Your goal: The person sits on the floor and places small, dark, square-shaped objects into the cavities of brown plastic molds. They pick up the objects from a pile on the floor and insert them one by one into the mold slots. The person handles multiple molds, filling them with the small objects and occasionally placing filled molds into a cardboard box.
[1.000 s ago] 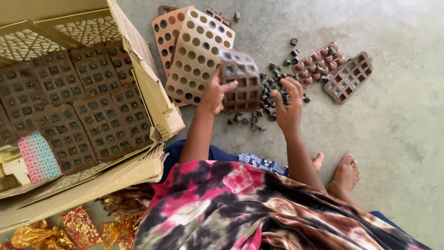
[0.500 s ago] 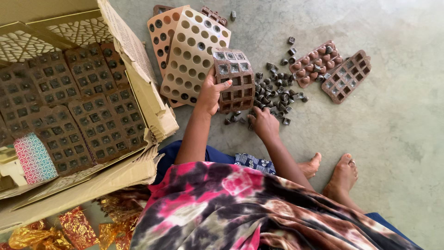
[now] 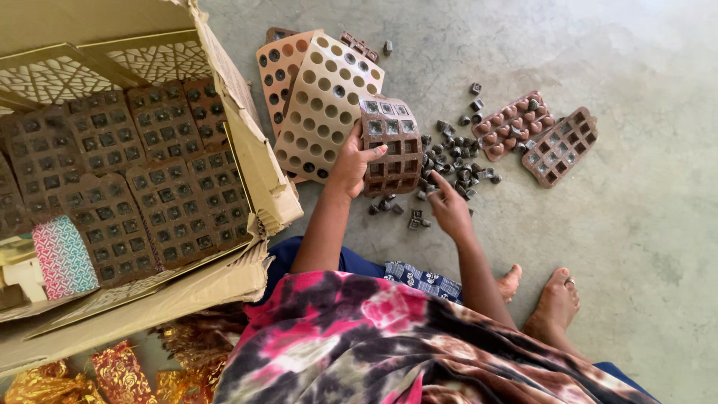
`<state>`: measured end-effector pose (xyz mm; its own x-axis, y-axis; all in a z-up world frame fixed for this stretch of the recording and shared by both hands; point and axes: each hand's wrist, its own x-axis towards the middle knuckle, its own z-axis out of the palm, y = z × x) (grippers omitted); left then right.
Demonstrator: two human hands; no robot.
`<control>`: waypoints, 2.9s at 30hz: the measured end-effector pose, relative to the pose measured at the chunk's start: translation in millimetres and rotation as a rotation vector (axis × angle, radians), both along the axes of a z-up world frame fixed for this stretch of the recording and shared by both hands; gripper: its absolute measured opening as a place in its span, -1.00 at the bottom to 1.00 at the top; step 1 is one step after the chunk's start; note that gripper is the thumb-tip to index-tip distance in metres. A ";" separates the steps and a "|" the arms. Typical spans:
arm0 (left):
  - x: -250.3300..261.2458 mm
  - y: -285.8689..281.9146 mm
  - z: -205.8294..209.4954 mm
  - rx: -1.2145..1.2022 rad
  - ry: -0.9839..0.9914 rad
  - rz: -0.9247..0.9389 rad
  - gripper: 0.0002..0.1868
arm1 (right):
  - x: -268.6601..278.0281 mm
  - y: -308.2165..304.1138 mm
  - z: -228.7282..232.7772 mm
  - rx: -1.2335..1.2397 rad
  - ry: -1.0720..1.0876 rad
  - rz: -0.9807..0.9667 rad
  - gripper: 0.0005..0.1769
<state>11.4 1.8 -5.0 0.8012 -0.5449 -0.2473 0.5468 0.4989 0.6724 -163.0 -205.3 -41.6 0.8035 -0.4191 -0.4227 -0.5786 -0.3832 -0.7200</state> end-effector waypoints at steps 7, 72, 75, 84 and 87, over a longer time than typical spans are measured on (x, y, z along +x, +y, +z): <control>-2.8 -0.9 2.6 -0.008 -0.025 -0.070 -0.20 | 17.3 -6.0 31.1 0.438 -0.689 -0.135 -0.79; -7.2 -0.1 -3.3 -0.097 0.033 -0.233 -0.21 | -10.4 34.1 7.4 -0.670 -0.185 0.185 -0.80; -5.8 0.0 -0.6 -0.071 0.067 -0.229 -0.22 | -0.5 18.4 47.8 -0.755 -0.451 0.028 -0.82; -10.3 -2.9 5.4 -0.069 0.025 -0.235 -0.20 | 27.3 67.3 111.9 -0.548 -0.768 0.117 -0.83; -11.0 -2.6 6.4 -0.069 -0.003 -0.238 -0.16 | 35.3 77.7 111.5 -0.761 -0.731 0.182 -0.84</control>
<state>0.4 -0.9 1.4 0.6488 -0.7341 -0.2006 0.6526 0.4011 0.6428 -127.7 -127.6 69.9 0.8327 -0.2179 0.5091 0.0076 -0.9148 -0.4039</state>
